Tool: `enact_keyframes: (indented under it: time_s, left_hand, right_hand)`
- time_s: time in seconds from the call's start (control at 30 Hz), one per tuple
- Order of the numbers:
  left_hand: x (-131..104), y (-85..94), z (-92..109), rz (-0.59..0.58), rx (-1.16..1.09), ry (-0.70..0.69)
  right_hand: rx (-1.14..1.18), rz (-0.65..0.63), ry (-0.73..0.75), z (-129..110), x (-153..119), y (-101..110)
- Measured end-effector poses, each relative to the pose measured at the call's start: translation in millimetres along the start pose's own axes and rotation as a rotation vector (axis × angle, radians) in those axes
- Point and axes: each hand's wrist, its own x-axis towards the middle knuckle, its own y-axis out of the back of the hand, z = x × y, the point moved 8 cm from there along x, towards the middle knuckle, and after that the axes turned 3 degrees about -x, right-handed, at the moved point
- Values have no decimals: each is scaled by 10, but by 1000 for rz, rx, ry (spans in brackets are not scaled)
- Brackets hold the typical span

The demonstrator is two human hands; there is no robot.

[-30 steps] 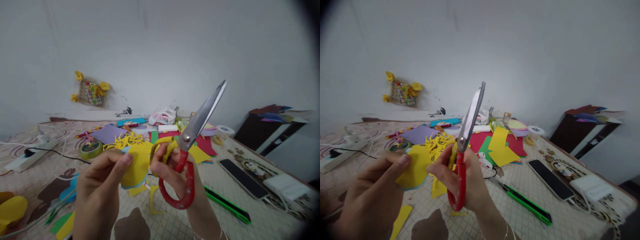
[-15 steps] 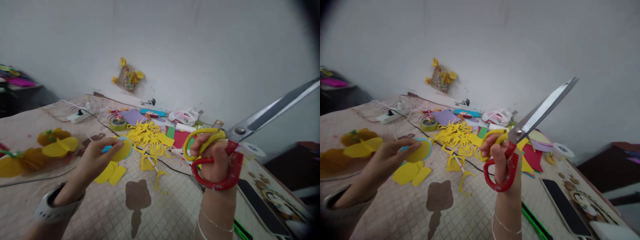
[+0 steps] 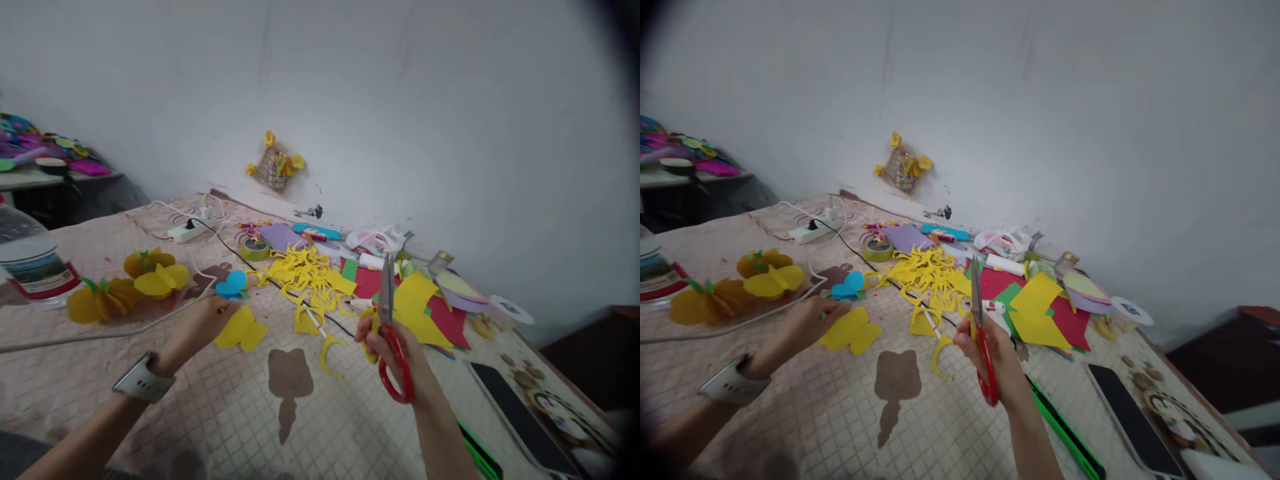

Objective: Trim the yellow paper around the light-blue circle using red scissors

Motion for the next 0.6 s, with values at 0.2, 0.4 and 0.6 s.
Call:
enact_keyframes:
  time_s: [0.2,0.4,0.6]
  left_hand:
    - [-65,26,-111,29,78,39]
    - [-197,-292,244,-48,-80,-18]
    - [-308,-991,836,-387,-172,-94]
  right_hand:
    - [-340,-76,-173,529,-185,295]
    - [-592,-276,-263,929,-435,308]
    - [-1006,-520,-278,1101,-539,145]
